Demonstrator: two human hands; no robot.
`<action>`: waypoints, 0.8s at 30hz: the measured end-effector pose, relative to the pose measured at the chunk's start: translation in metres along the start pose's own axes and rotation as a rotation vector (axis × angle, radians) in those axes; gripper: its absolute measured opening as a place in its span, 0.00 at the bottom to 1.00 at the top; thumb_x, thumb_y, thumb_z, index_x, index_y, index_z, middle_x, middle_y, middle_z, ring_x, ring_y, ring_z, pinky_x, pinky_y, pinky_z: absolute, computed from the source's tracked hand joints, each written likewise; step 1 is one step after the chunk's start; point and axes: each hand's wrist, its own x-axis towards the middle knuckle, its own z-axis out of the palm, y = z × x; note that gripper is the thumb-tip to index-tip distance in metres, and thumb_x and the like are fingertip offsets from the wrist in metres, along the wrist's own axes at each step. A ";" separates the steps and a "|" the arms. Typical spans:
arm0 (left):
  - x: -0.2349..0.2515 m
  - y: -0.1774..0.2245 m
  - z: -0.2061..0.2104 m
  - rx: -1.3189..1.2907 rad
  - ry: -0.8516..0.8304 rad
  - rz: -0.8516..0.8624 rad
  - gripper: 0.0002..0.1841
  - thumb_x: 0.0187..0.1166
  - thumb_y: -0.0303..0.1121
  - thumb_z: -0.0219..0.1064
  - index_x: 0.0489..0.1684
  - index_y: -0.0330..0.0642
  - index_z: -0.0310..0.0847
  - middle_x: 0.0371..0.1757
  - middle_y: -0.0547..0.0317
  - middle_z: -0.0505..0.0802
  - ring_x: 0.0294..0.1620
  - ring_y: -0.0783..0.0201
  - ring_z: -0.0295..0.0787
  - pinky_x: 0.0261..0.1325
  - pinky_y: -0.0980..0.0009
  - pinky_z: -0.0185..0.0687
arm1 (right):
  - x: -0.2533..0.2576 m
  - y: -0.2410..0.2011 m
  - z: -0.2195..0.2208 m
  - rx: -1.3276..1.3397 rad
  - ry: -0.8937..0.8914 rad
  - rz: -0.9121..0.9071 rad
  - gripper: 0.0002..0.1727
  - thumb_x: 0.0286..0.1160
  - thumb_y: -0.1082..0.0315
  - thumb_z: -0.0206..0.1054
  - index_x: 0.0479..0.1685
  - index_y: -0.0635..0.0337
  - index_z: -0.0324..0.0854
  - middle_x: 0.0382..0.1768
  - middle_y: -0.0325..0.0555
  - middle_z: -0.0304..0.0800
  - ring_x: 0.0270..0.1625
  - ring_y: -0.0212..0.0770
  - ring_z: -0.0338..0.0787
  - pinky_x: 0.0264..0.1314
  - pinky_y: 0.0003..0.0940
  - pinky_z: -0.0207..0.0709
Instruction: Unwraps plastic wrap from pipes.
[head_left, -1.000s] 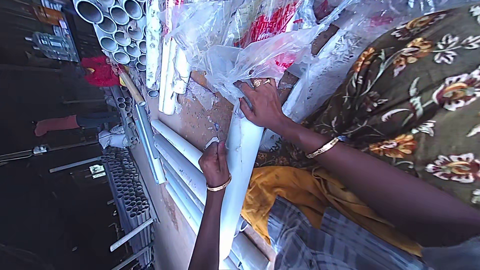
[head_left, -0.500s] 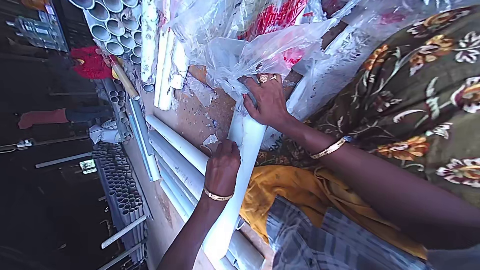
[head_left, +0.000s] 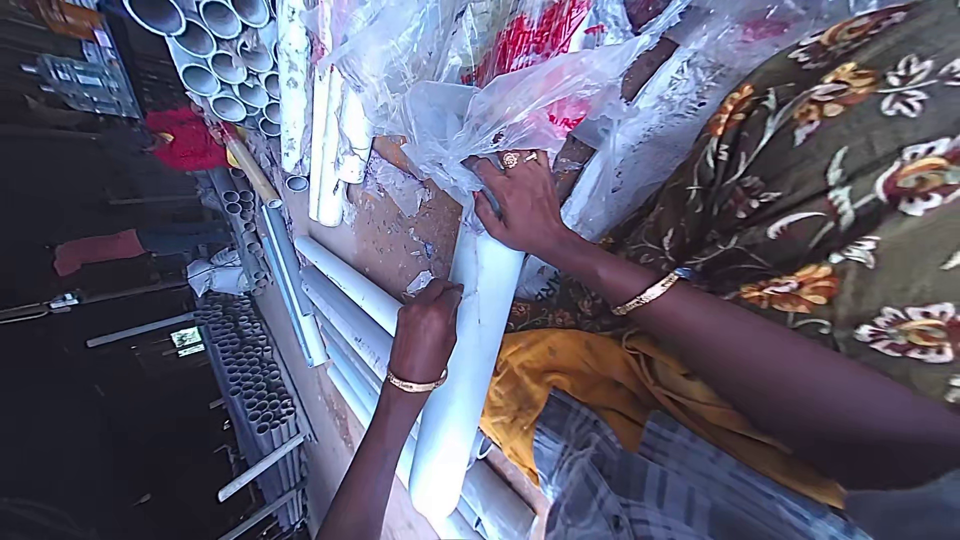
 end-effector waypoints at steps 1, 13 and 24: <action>-0.001 0.000 0.000 -0.001 -0.005 0.008 0.09 0.74 0.19 0.68 0.44 0.26 0.94 0.45 0.36 0.96 0.42 0.43 0.97 0.48 0.53 0.91 | 0.000 0.000 0.000 0.001 0.000 0.000 0.23 0.76 0.62 0.53 0.58 0.62 0.89 0.41 0.65 0.91 0.50 0.68 0.89 0.56 0.62 0.69; 0.004 -0.030 0.032 0.316 0.244 0.282 0.10 0.75 0.28 0.63 0.28 0.32 0.87 0.37 0.41 0.93 0.34 0.48 0.95 0.28 0.63 0.86 | 0.000 0.002 0.003 -0.015 0.036 -0.030 0.23 0.74 0.61 0.53 0.56 0.62 0.89 0.44 0.64 0.91 0.51 0.66 0.89 0.55 0.61 0.70; 0.004 0.008 0.005 0.068 0.004 -0.077 0.14 0.74 0.28 0.74 0.51 0.25 0.92 0.46 0.34 0.94 0.36 0.43 0.95 0.42 0.52 0.90 | 0.000 0.002 0.003 -0.028 0.041 -0.029 0.23 0.75 0.61 0.52 0.56 0.61 0.89 0.38 0.63 0.90 0.47 0.65 0.89 0.53 0.60 0.69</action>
